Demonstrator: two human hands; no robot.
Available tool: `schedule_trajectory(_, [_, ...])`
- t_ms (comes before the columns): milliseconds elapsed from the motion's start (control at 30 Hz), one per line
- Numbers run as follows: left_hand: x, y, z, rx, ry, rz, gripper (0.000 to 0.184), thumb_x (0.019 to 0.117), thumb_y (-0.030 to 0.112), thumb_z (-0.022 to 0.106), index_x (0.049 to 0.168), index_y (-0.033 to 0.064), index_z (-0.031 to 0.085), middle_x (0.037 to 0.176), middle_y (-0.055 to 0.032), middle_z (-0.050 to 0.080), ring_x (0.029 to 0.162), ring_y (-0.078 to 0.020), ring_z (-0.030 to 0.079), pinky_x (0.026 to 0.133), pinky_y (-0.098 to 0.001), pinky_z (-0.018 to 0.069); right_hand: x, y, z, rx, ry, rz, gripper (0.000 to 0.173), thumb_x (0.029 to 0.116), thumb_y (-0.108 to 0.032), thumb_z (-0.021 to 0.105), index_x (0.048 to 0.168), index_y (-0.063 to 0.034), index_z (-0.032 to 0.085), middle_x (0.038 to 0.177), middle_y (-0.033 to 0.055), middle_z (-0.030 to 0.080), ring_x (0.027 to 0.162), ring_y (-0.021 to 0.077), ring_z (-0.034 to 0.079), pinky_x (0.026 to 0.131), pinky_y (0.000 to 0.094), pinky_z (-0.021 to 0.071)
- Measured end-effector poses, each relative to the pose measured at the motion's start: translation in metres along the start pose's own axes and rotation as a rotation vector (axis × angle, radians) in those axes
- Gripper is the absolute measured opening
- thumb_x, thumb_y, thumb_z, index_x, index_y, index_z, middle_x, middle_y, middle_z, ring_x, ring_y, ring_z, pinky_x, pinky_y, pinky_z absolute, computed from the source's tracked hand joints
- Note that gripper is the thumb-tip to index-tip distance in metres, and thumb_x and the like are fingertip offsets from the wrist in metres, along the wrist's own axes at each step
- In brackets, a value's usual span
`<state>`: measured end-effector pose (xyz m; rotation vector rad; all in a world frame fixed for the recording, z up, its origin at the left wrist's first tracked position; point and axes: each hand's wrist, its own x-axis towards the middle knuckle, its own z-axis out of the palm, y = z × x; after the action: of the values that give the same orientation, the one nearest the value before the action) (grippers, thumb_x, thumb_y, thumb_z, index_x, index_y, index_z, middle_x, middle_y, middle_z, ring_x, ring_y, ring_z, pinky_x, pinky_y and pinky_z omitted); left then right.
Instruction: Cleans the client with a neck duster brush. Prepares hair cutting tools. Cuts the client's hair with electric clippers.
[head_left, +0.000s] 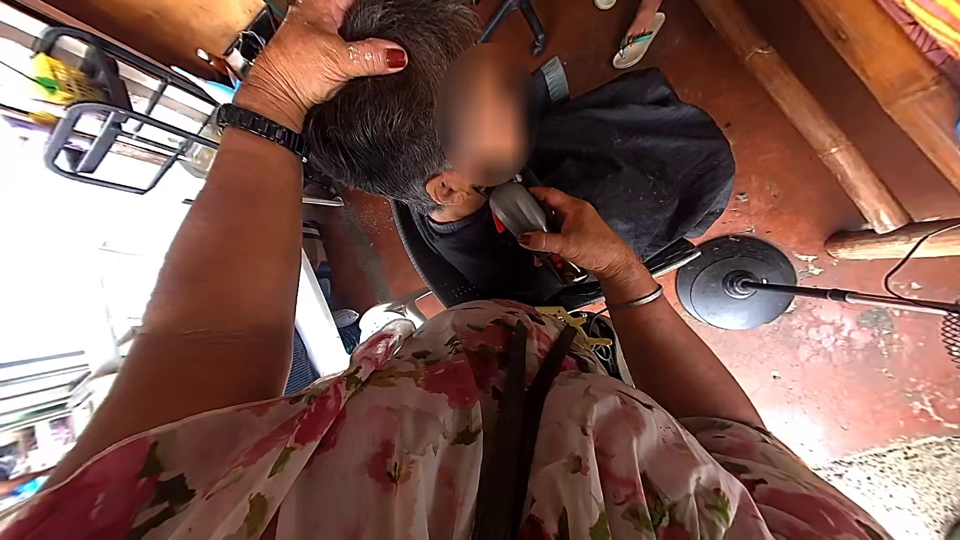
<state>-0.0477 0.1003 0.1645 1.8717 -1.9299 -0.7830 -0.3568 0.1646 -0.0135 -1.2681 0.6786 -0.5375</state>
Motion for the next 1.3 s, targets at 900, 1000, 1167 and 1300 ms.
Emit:
schedule_trajectory(900, [-0.001, -0.003, 0.000, 0.007, -0.026, 0.079, 0.075, 0.0798, 0.039, 0.075, 0.142, 0.0073, 0.050, 0.136, -0.0009, 0.057, 0.121, 0.0029, 0.054, 0.107, -0.0175, 0.0421, 0.005, -0.030, -0.009, -0.113, -0.208, -0.260, 0.071, 0.0753, -0.015, 0.081, 0.140, 0.0014, 0.056, 0.119, 0.0056, 0.070, 0.103, 0.0028, 0.066, 0.091, 0.0221, 0.0556])
schedule_trajectory(1000, [-0.001, -0.004, -0.001, 0.023, -0.021, 0.071, 0.075, 0.0808, 0.039, 0.074, 0.144, 0.0077, 0.050, 0.139, -0.0025, 0.056, 0.125, 0.0011, 0.053, 0.109, -0.0194, 0.0407, -0.002, -0.021, -0.006, -0.043, -0.100, -0.127, 0.065, 0.0776, -0.013, 0.078, 0.137, -0.0013, 0.056, 0.108, 0.0043, 0.071, 0.080, 0.0049, 0.068, 0.070, 0.0232, 0.0601])
schedule_trajectory(1167, [0.000, -0.002, 0.001, -0.016, -0.013, 0.068, 0.070, 0.0822, 0.032, 0.075, 0.143, 0.0074, 0.051, 0.139, -0.0012, 0.057, 0.125, 0.0033, 0.052, 0.108, -0.0164, 0.0403, -0.001, -0.009, -0.001, -0.007, 0.015, -0.046, 0.066, 0.0798, -0.017, 0.077, 0.139, -0.0011, 0.053, 0.109, 0.0082, 0.069, 0.077, 0.0101, 0.069, 0.067, 0.0285, 0.0614])
schedule_trajectory(1300, [0.001, 0.000, 0.002, -0.026, -0.012, 0.062, 0.065, 0.0832, 0.030, 0.075, 0.140, 0.0066, 0.053, 0.135, -0.0002, 0.058, 0.121, 0.0047, 0.053, 0.106, -0.0154, 0.0415, 0.002, -0.015, 0.006, -0.019, 0.030, -0.069, 0.065, 0.0794, -0.017, 0.078, 0.138, -0.0013, 0.054, 0.110, 0.0084, 0.069, 0.077, 0.0102, 0.069, 0.066, 0.0289, 0.0613])
